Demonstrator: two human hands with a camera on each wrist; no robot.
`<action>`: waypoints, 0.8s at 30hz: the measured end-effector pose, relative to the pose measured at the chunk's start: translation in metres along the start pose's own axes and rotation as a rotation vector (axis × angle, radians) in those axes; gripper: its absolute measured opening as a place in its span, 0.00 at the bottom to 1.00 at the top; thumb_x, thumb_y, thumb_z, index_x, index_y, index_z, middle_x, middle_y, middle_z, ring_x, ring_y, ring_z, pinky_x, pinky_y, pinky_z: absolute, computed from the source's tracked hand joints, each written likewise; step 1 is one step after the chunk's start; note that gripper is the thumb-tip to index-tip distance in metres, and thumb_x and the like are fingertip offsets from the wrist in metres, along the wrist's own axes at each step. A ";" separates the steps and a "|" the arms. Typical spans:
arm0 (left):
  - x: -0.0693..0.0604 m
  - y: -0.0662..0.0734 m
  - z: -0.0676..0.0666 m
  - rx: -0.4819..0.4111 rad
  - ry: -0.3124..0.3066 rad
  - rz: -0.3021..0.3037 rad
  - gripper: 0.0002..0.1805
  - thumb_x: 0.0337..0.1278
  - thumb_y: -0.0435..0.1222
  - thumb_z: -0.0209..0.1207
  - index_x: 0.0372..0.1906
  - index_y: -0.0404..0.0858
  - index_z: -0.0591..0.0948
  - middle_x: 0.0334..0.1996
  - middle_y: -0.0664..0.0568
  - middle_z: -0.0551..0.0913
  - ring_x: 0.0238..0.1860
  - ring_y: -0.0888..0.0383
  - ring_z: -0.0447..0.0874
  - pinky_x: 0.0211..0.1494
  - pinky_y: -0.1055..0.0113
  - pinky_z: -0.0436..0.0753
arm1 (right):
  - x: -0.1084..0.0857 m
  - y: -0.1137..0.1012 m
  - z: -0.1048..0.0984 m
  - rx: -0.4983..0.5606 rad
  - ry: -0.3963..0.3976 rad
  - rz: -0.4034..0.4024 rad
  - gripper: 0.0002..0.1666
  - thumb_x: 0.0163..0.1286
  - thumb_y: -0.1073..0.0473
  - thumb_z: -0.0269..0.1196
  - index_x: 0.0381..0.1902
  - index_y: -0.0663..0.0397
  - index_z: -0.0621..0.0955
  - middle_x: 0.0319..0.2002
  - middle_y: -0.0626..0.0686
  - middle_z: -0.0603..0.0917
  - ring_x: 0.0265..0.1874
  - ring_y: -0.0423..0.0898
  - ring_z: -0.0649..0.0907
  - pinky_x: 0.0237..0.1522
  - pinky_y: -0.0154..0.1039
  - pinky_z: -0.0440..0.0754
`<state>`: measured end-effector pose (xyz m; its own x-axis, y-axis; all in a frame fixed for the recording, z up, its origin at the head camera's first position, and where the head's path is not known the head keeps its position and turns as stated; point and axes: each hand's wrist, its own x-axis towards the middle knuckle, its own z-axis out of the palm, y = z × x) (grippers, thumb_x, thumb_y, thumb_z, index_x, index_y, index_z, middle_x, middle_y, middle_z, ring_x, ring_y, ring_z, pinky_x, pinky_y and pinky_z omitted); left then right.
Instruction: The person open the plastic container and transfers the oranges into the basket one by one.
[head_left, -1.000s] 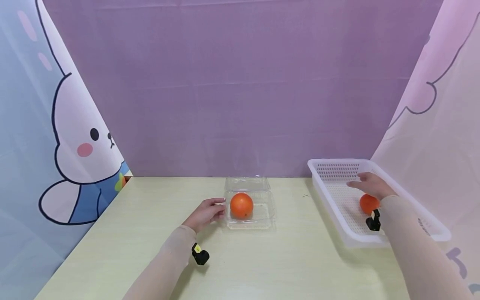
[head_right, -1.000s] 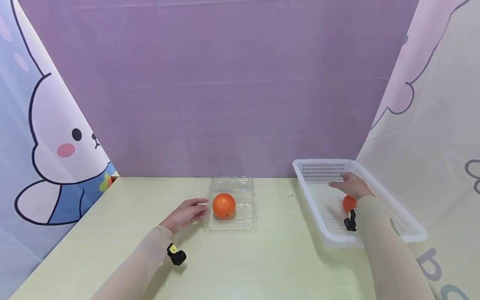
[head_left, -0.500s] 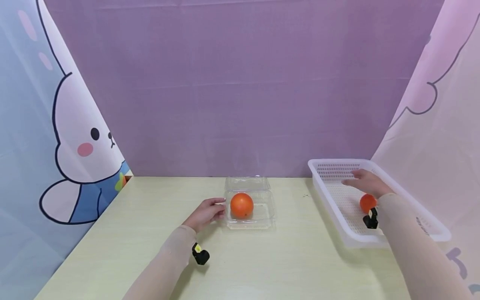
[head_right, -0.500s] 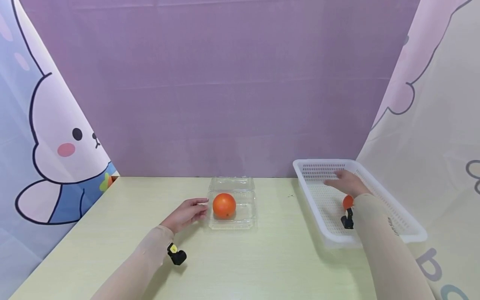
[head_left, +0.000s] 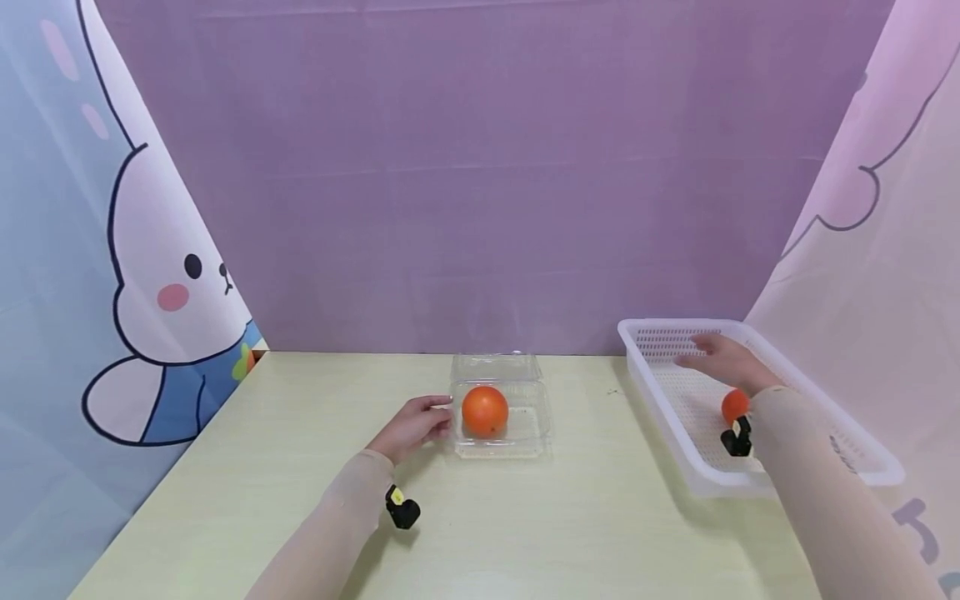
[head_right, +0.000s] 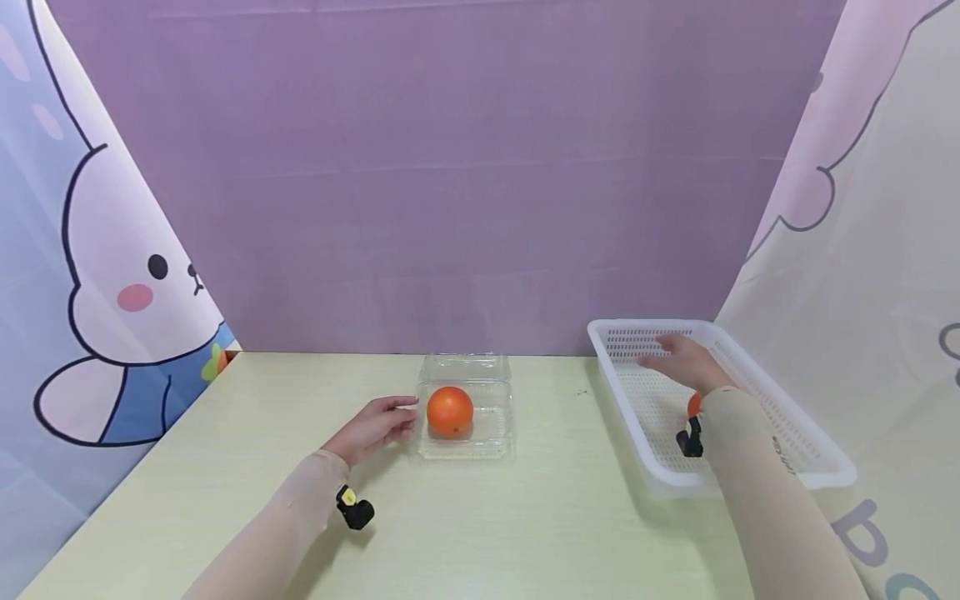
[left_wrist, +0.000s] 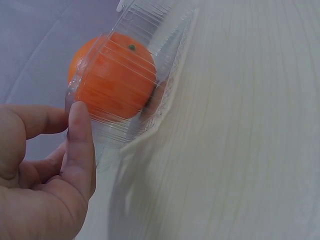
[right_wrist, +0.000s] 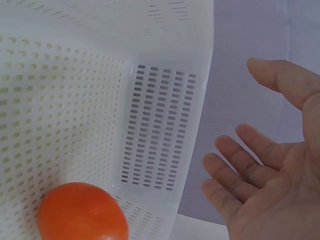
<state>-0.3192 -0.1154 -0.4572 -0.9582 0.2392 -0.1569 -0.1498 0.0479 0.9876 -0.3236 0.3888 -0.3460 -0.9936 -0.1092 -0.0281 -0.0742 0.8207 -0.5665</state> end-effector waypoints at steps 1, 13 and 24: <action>0.000 0.000 0.000 0.000 -0.001 -0.001 0.24 0.72 0.28 0.53 0.68 0.24 0.68 0.47 0.37 0.79 0.38 0.55 0.79 0.43 0.69 0.83 | 0.000 -0.001 0.000 -0.004 0.002 -0.003 0.50 0.74 0.43 0.59 0.72 0.79 0.56 0.67 0.80 0.60 0.65 0.76 0.64 0.63 0.70 0.63; 0.003 -0.004 0.000 -0.010 0.001 0.016 0.24 0.71 0.27 0.53 0.67 0.23 0.68 0.44 0.38 0.79 0.36 0.58 0.79 0.42 0.70 0.82 | 0.000 -0.018 0.002 0.001 0.013 -0.049 0.51 0.74 0.41 0.59 0.73 0.77 0.56 0.68 0.79 0.60 0.66 0.75 0.63 0.64 0.70 0.63; 0.004 -0.003 0.000 -0.010 -0.002 0.013 0.24 0.71 0.27 0.53 0.67 0.24 0.68 0.45 0.38 0.79 0.37 0.57 0.79 0.42 0.70 0.82 | 0.000 -0.031 0.005 0.013 0.010 -0.059 0.48 0.74 0.42 0.59 0.73 0.74 0.57 0.69 0.77 0.61 0.66 0.74 0.63 0.63 0.70 0.64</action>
<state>-0.3220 -0.1147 -0.4609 -0.9597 0.2414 -0.1438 -0.1395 0.0347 0.9896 -0.3207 0.3603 -0.3322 -0.9884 -0.1514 0.0139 -0.1316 0.8057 -0.5775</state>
